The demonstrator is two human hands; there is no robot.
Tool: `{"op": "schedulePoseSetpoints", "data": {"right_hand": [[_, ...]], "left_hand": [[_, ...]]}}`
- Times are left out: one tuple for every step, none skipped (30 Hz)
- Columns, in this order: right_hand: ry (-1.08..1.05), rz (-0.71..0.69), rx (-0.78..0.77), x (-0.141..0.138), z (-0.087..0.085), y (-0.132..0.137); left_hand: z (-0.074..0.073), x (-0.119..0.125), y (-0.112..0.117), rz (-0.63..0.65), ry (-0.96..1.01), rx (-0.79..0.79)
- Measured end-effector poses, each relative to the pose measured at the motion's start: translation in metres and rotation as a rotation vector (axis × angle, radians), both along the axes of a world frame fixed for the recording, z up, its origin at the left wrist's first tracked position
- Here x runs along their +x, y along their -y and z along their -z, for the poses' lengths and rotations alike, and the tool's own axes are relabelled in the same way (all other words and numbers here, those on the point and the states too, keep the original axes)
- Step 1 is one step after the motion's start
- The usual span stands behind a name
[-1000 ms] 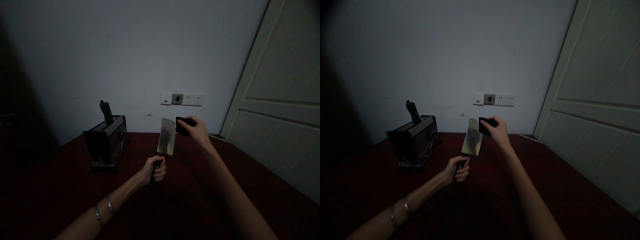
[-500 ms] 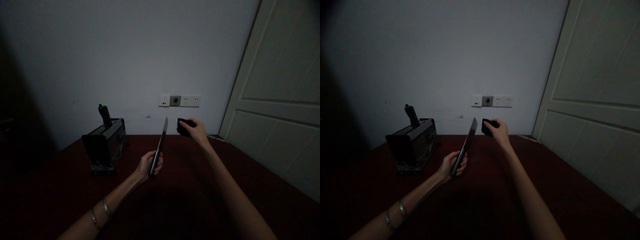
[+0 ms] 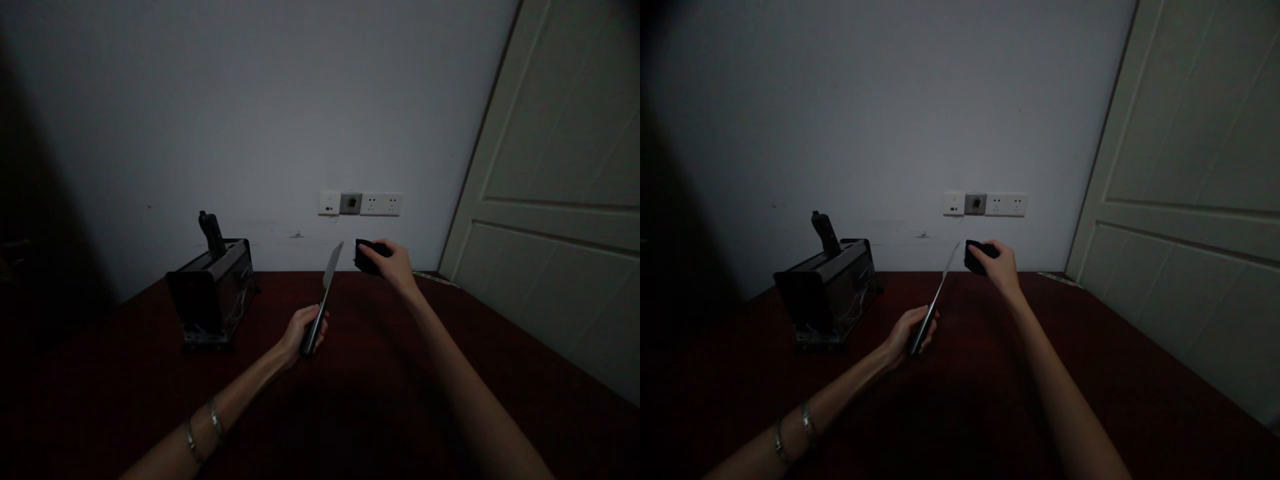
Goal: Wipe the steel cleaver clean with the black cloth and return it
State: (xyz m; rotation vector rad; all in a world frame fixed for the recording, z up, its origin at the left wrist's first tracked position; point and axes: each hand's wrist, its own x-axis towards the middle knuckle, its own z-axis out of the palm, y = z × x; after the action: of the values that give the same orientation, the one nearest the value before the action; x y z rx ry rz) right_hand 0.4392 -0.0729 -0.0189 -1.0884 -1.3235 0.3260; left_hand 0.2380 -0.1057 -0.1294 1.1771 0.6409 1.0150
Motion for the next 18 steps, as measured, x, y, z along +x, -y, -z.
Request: {"op": "schedulePoseSetpoints", "data": {"right_hand": [[0.000,-0.005,-0.001,0.000,0.000,0.000],[0.002,-0.007,0.000,-0.001,0.000,0.001],[0.007,-0.009,0.002,-0.001,-0.001,0.001],[0.013,-0.011,0.005,-0.002,-0.001,0.001],[0.019,-0.013,0.006,-0.003,-0.001,0.002],[0.028,-0.015,0.009,-0.003,-0.002,0.002],[0.037,-0.015,0.014,-0.004,-0.002,0.003],[0.047,-0.015,0.021,-0.005,-0.002,0.004],[0.061,-0.019,0.030,-0.006,-0.003,0.005],[0.079,-0.027,0.043,-0.007,-0.003,0.006],[0.104,-0.039,0.057,-0.008,-0.003,0.008],[0.135,-0.057,0.069,-0.009,-0.004,0.009],[0.171,-0.081,0.076,-0.010,-0.004,0.011],[0.209,-0.109,0.077,-0.011,-0.004,0.012],[0.244,-0.140,0.072,-0.012,-0.003,0.014],[0.278,-0.170,0.063,-0.013,-0.003,0.015],[0.312,-0.202,0.055,-0.013,-0.002,0.016],[0.352,-0.237,0.046,-0.014,-0.001,0.016]], "left_hand": [[0.001,0.001,-0.001,0.000,-0.008,0.012],[0.001,0.003,-0.001,0.001,-0.008,0.024],[0.002,0.004,-0.001,-0.002,-0.009,0.038],[0.003,0.005,-0.002,-0.004,-0.012,0.055],[0.003,0.006,-0.001,-0.005,-0.023,0.073],[0.004,0.007,-0.001,-0.004,-0.038,0.090],[0.004,0.007,0.000,-0.006,-0.060,0.102],[0.005,0.008,0.000,-0.008,-0.088,0.110],[0.006,0.008,0.001,-0.012,-0.116,0.116],[0.006,0.009,0.002,-0.019,-0.139,0.125],[0.007,0.009,0.003,-0.027,-0.159,0.136],[0.007,0.010,0.004,-0.034,-0.177,0.148],[0.008,0.010,0.005,-0.038,-0.191,0.159],[0.008,0.011,0.006,-0.038,-0.198,0.166],[0.008,0.011,0.007,-0.035,-0.199,0.168],[0.008,0.012,0.008,-0.029,-0.196,0.167],[0.008,0.012,0.009,-0.021,-0.191,0.165],[0.007,0.013,0.010,-0.015,-0.187,0.165]]}}
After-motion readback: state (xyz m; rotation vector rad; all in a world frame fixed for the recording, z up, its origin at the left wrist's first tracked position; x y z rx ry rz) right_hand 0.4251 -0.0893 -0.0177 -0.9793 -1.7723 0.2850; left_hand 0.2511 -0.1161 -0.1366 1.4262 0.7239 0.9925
